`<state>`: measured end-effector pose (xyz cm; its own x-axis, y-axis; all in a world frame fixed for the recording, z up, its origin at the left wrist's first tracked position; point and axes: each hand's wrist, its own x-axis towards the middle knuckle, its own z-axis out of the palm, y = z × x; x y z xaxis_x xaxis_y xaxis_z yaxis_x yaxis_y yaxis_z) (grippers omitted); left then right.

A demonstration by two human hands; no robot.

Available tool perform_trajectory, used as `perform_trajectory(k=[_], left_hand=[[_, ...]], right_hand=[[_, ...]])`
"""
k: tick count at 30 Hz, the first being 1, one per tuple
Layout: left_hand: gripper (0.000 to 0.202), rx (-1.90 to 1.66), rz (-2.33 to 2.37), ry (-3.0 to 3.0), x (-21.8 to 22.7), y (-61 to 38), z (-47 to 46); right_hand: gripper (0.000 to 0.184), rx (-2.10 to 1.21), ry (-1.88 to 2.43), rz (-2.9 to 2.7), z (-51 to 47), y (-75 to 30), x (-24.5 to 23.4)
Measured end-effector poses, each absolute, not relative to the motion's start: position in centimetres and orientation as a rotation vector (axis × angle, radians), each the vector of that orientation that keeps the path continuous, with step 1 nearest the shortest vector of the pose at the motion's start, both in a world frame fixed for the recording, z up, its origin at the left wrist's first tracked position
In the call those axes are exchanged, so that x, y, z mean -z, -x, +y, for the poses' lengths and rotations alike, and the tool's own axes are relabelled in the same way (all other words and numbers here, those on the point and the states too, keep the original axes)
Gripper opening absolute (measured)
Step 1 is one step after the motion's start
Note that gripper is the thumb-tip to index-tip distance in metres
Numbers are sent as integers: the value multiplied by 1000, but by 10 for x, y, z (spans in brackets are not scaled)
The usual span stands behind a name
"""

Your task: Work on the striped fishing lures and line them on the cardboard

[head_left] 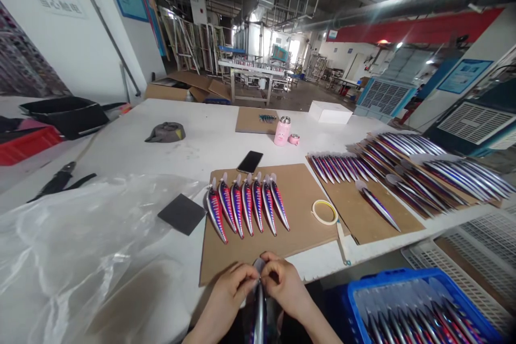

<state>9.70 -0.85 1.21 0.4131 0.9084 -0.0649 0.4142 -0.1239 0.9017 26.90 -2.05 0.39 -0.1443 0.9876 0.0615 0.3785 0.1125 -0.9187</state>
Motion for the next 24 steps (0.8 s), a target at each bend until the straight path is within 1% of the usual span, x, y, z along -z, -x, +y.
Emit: perform_trajectory(k=[1,4,5,6,9,11,20,24], left_hand=[[15,-632,1149,-1722,-13,-97,-7],[47,-503,1169,-1760,-13,-99,-1],[51,-462,1187,-1781,-14,-99,1],[46,-433,1206,-1803,-15,-99,2],[18,-422,1246,-1850,-20,-102,2],[11,-427,1269,-1875,-23,-104,2],[11,-448,1269,-1939,-24,-107,4],[12,-476,1210,-1942,-22,-103,3]], right_hand=[[23,-1025,1359,-1637,-21,-269,-4],[23,-1023,1359,-1632,-22,-268,-5],[23,-1020,1360,-1629,-22,-267,-5],[22,-1017,1362,-1626,-23,-267,-5],[22,-1011,1367,-1621,-23,-266,-5],[22,-1010,1370,-1621,-23,-266,-5],[27,-1034,1332,-1674,-24,-271,-8],[23,-1003,1350,-1648,-22,-268,-4]])
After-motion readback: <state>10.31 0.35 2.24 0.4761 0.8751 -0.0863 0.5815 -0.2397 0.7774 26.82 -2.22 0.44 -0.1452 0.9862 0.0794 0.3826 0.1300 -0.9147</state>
